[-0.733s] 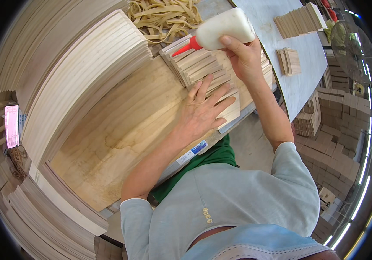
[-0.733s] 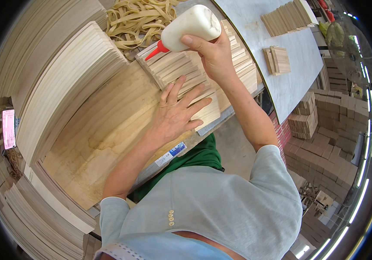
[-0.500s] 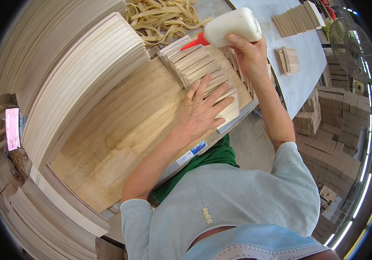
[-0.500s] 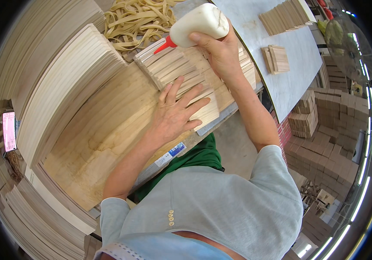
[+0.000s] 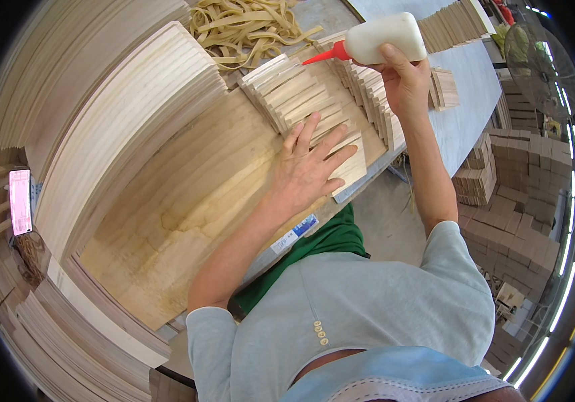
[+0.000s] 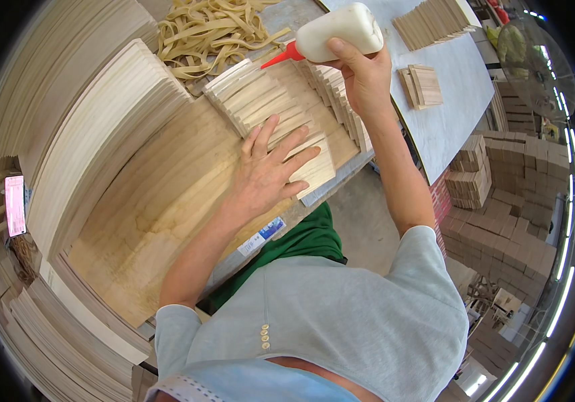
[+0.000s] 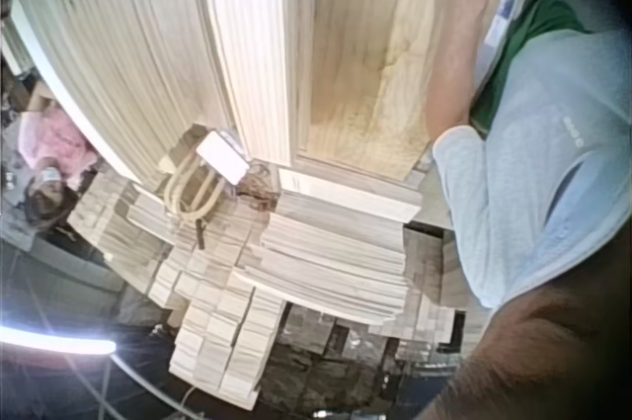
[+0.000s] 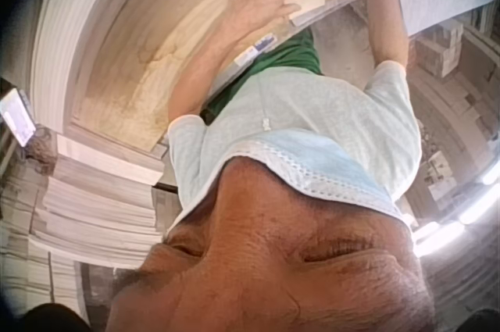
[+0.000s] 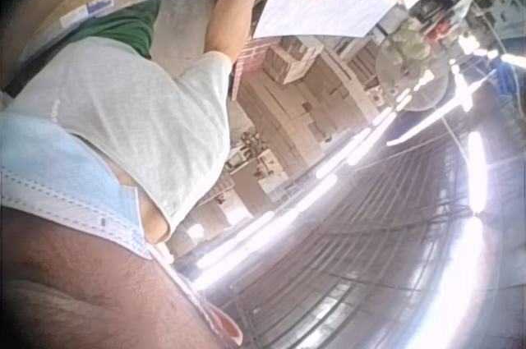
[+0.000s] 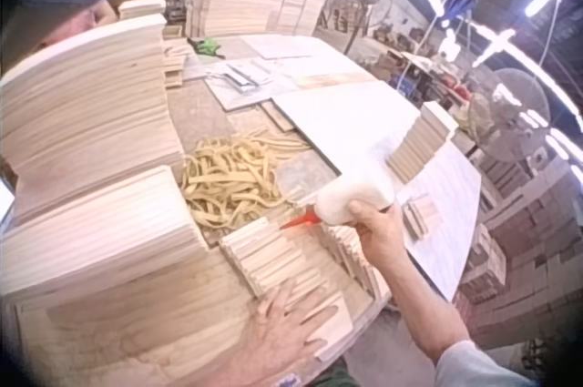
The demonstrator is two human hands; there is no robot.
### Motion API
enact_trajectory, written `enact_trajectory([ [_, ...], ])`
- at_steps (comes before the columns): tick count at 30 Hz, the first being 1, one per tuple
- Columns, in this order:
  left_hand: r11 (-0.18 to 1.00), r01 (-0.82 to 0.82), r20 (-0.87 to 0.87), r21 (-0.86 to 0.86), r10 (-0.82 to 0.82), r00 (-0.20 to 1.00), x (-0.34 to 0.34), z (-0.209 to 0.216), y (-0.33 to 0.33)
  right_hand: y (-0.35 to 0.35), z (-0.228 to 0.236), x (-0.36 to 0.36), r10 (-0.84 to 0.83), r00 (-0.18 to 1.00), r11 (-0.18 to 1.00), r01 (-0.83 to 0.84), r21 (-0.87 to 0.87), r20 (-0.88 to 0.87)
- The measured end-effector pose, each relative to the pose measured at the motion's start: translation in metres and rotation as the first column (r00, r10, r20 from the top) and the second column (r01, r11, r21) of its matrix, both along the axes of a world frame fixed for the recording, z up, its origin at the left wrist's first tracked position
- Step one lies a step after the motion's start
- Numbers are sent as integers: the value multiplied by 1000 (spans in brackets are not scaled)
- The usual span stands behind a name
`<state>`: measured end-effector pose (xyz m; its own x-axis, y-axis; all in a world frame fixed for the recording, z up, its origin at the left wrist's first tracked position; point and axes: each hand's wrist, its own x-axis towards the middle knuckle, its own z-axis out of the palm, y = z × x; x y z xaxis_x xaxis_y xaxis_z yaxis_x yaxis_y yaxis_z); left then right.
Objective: Gluing thin wooden boards and stacking them in a furniture factory setting.
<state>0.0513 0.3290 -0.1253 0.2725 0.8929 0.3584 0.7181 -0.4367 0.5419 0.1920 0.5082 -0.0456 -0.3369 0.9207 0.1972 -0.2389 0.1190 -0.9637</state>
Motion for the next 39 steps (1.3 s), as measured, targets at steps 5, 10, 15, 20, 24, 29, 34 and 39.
enact_trajectory([
  [5,1000,-5,-11,-3,5,1000,0,1,0,-26,-5,-13,10,995,994,-22,-107,-103],
  [10,1000,-8,-29,0,8,1000,0,2,-1,-41,-13,-31,67,992,982,-84,-172,-105],
  [15,1000,-5,-23,2,5,1000,0,3,-1,-43,-15,-33,70,996,985,-76,-155,-48],
  [20,1000,-8,-27,-2,8,1000,0,2,0,-43,-13,-31,37,998,992,-42,-115,-43],
  [24,1000,-17,-28,-1,17,999,0,2,-1,-32,-11,-19,21,1000,996,-21,-92,-3],
  [29,1000,-2,-9,4,2,1000,1,2,0,-23,-9,-5,-44,998,997,41,-64,-38],
  [34,1000,7,-2,-5,-7,1000,1,0,-1,-13,-8,9,-76,997,997,76,-3,13],
  [39,1000,10,4,-15,-9,1000,0,-1,-1,-22,3,12,-62,998,998,61,-27,-19],
])
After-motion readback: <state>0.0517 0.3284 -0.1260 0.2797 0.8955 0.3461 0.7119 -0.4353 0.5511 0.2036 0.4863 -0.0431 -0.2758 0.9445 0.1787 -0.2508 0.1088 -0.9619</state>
